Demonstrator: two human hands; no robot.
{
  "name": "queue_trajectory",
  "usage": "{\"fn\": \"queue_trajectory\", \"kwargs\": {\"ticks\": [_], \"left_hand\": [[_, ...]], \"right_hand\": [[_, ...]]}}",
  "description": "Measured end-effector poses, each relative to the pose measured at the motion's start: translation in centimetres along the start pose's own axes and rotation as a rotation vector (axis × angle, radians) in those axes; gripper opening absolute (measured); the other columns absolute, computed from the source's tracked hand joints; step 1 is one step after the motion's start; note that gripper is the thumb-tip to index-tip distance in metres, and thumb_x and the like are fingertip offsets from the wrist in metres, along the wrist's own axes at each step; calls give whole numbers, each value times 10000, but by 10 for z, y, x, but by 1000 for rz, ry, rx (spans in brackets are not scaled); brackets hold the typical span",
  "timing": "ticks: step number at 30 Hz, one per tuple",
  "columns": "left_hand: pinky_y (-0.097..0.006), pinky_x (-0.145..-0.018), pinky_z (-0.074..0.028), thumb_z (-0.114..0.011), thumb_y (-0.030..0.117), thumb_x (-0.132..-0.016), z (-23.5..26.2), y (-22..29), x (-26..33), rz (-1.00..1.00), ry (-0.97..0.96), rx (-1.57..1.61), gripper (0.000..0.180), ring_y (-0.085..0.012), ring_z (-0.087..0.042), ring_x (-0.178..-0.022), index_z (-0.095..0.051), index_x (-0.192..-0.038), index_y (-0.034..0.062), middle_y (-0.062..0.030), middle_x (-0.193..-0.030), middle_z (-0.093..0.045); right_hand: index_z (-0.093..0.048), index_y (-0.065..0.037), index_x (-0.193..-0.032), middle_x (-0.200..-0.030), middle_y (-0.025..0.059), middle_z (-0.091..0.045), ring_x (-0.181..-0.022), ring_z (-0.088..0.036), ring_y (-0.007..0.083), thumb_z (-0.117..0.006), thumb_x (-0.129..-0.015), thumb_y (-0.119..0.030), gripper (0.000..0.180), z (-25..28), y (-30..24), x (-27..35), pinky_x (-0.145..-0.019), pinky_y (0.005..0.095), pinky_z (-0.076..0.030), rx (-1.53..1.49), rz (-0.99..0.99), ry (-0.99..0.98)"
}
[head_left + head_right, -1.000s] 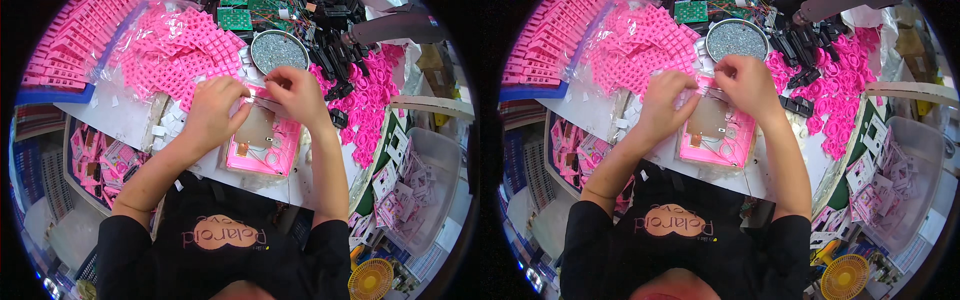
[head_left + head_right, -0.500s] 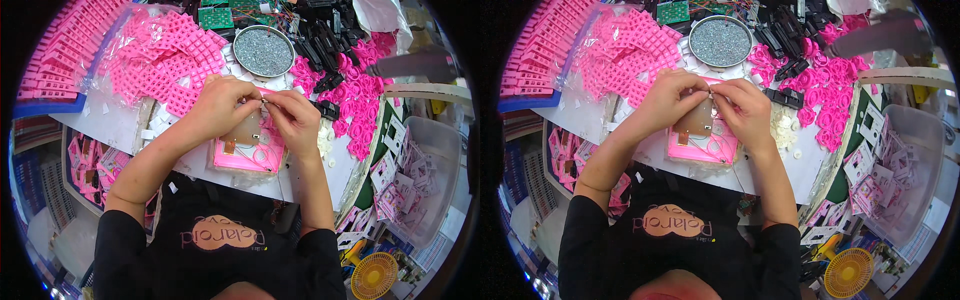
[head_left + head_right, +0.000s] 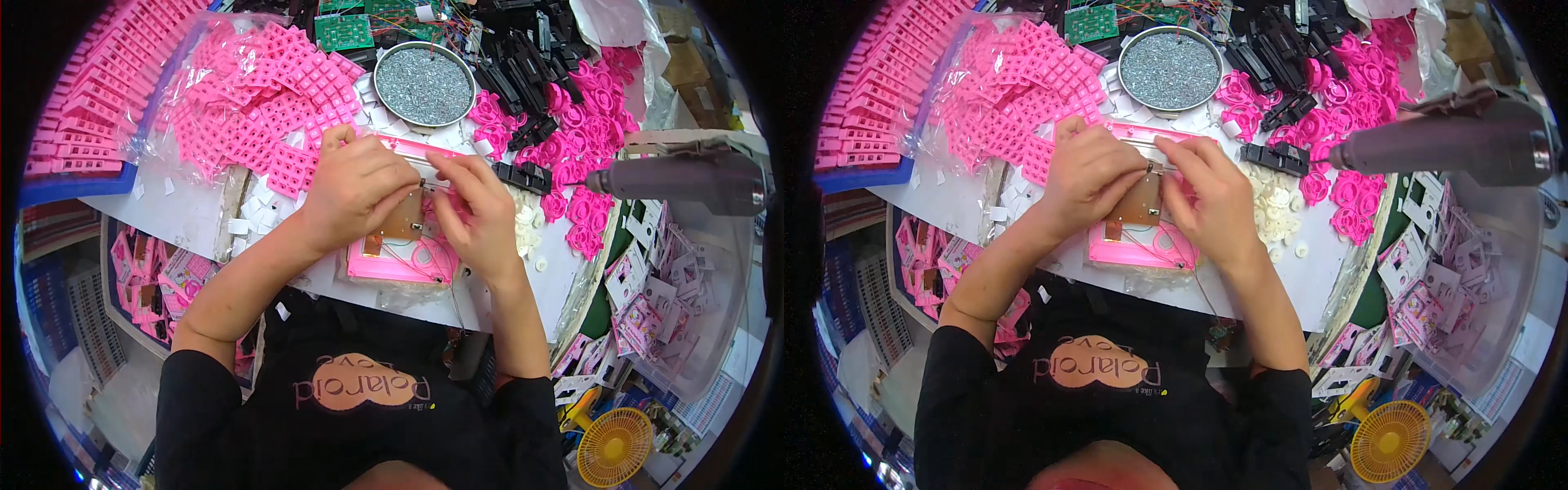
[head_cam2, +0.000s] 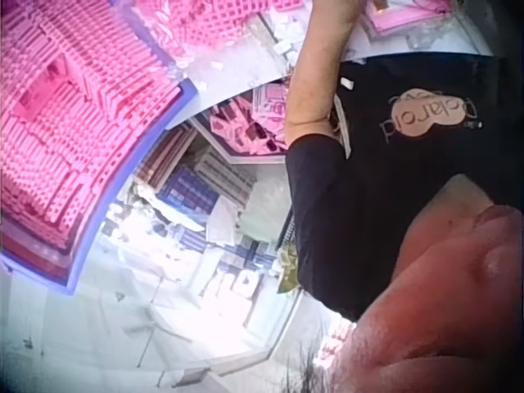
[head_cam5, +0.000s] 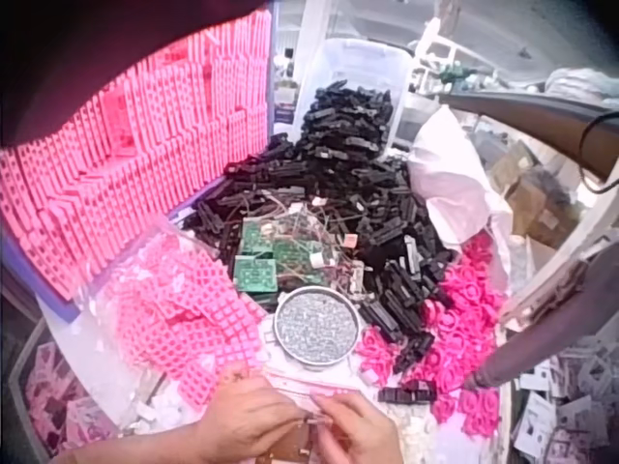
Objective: Assembling internal electronic components into a pink toy housing using manual assembly and an electric screwdriver.
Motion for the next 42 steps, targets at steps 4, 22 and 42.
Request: {"fn": "queue_trajectory", "kwargs": {"ticks": [4, 22, 42], "left_hand": [[-386, -814, -321, -736, 93, -793, 6, 1, 2, 40, -53, -31, 125, -186, -590, -775, -698, -904, 136, 11, -837, -675], [-396, -824, -321, -725, 138, -787, 14, -5, 9, 128, -100, -40, 99, -189, -581, -816, -690, -878, 150, 13, -812, -648], [-421, -911, -343, -720, 121, -827, 30, -19, -8, -12, -254, -38, 123, -197, -592, -856, -668, -935, 148, 7, -848, -639]], "right_hand": [[-697, -60, -1130, -1006, 120, -650, -782, -655, 258, -675, -796, -34, 335, 24, 19, 18, -686, 351, -534, 242, -19, 29], [-644, -42, -1201, -1102, 139, -646, -1027, -591, 327, -766, -711, -108, 509, 99, 45, 19, -904, 393, -481, 476, 17, 71], [-648, -26, -1162, -1124, 122, -610, -1042, -539, 335, -782, -711, -127, 481, 5, -18, -4, -897, 424, -475, 271, 204, -157]]}}
Point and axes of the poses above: each hand's wrist, its own x-axis away from the middle knuckle, its own z-axis out of the back of the hand, y = z × x, the point moved 1 cm from there along -x, towards the middle knuckle
